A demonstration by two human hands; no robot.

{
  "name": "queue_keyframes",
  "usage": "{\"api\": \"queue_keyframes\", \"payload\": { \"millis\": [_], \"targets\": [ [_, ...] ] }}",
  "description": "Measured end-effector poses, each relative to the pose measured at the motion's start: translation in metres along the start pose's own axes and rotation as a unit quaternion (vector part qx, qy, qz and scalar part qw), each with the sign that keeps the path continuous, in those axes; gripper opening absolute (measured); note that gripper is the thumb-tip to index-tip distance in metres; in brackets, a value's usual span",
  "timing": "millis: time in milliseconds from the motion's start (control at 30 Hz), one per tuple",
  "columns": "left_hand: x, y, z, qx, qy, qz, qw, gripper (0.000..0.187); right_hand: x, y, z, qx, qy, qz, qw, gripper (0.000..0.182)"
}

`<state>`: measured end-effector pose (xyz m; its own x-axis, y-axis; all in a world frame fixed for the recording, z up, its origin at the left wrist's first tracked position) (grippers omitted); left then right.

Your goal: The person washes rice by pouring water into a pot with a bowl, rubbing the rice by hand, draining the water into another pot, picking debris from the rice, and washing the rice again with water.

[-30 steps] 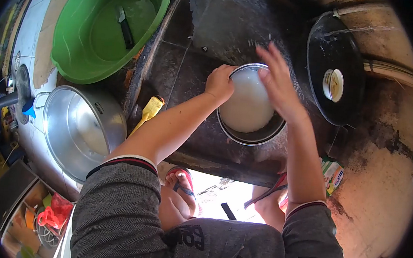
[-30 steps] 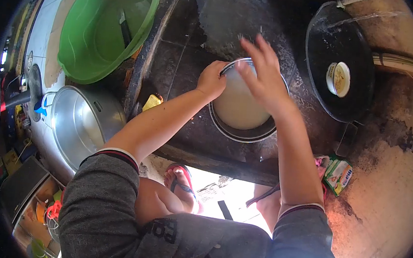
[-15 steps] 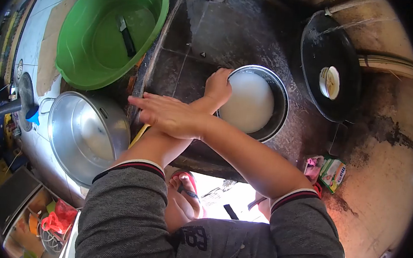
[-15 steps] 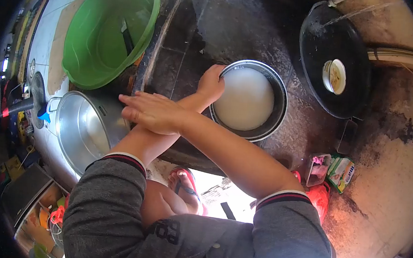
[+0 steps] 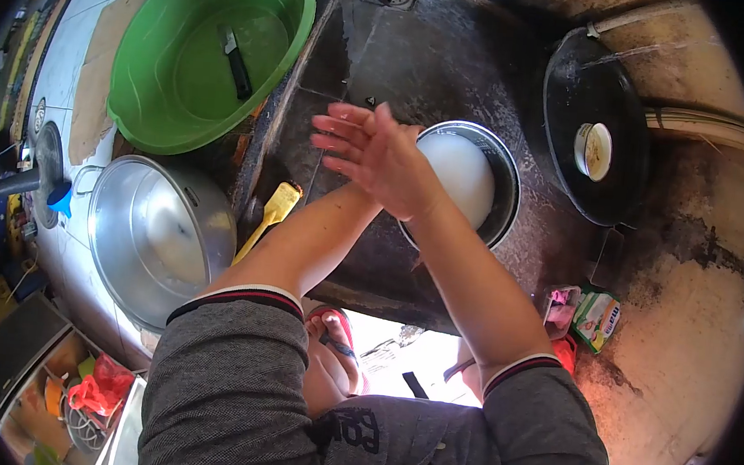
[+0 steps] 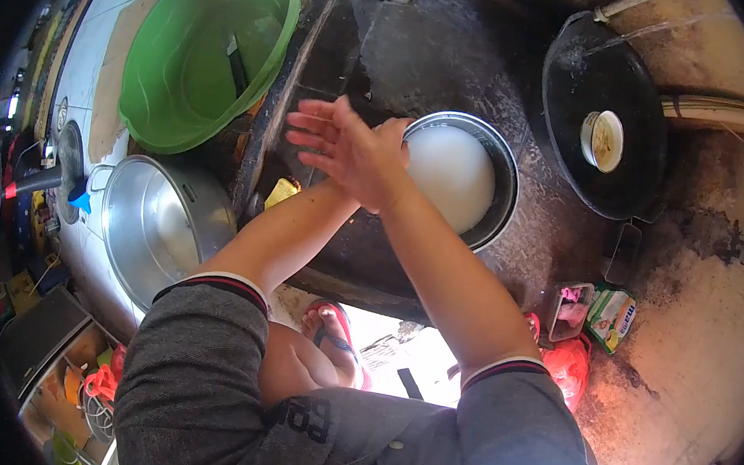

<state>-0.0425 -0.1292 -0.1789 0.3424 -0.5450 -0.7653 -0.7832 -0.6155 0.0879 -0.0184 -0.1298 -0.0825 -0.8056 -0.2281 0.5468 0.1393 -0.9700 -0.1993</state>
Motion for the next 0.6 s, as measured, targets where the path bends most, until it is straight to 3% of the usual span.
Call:
{"api": "queue_keyframes", "payload": {
  "millis": [33, 67, 133, 167, 233, 267, 333, 367, 433, 600],
  "targets": [
    [0.001, 0.002, -0.001, 0.023, 0.001, -0.016, 1.000, 0.033, 0.007, -0.007, -0.006, -0.045, -0.120, 0.003, 0.992, 0.052],
    [0.003, 0.004, -0.002, 0.046, 0.001, -0.031, 0.998, 0.033, 0.006, -0.014, -0.009, -0.045, -0.120, 0.003, 0.992, 0.052],
    [0.006, 0.009, -0.001, 0.090, 0.001, -0.062, 0.994, 0.034, 0.008, -0.031, -0.009, -0.031, -0.333, -0.021, 0.942, 0.028],
    [0.006, 0.010, 0.002, 0.091, -0.001, -0.063, 0.994, 0.034, 0.006, -0.039, -0.007, -0.033, -0.332, -0.019, 0.942, 0.028],
    [0.014, 0.015, 0.011, 0.130, 0.041, -0.128, 0.982, 0.034, 0.009, -0.051, 0.002, -0.036, -0.486, -0.066, 0.871, 0.019],
    [0.014, 0.015, 0.011, 0.129, 0.041, -0.128, 0.982, 0.034, 0.007, -0.053, 0.006, -0.035, -0.486, -0.065, 0.871, 0.019],
    [0.014, 0.014, 0.011, 0.117, 0.051, -0.114, 0.985, 0.035, 0.008, -0.053, 0.024, -0.017, -0.577, -0.115, 0.808, 0.014],
    [0.014, 0.014, 0.012, 0.118, 0.051, -0.115, 0.985, 0.035, 0.008, -0.052, 0.025, -0.017, -0.576, -0.114, 0.809, 0.014],
    [0.014, 0.014, 0.011, 0.111, 0.056, -0.117, 0.985, 0.035, 0.011, -0.048, 0.034, -0.001, -0.652, -0.143, 0.744, 0.011],
    [0.013, 0.014, 0.011, 0.102, 0.068, -0.115, 0.986, 0.036, 0.005, -0.033, 0.030, 0.022, -0.687, -0.139, 0.713, 0.011]
  ]
}}
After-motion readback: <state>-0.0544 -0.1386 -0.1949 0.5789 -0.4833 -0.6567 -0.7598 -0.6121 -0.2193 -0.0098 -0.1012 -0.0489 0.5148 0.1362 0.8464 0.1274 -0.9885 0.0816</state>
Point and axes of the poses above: each hand's wrist, its own y-axis towards the middle knuckle, its own z-axis out of the palm, x = y × z, the point moved 7 cm from there along y, towards the middle knuckle, and after that the axes turned 6 degrees about x, right-handed, at the moved point
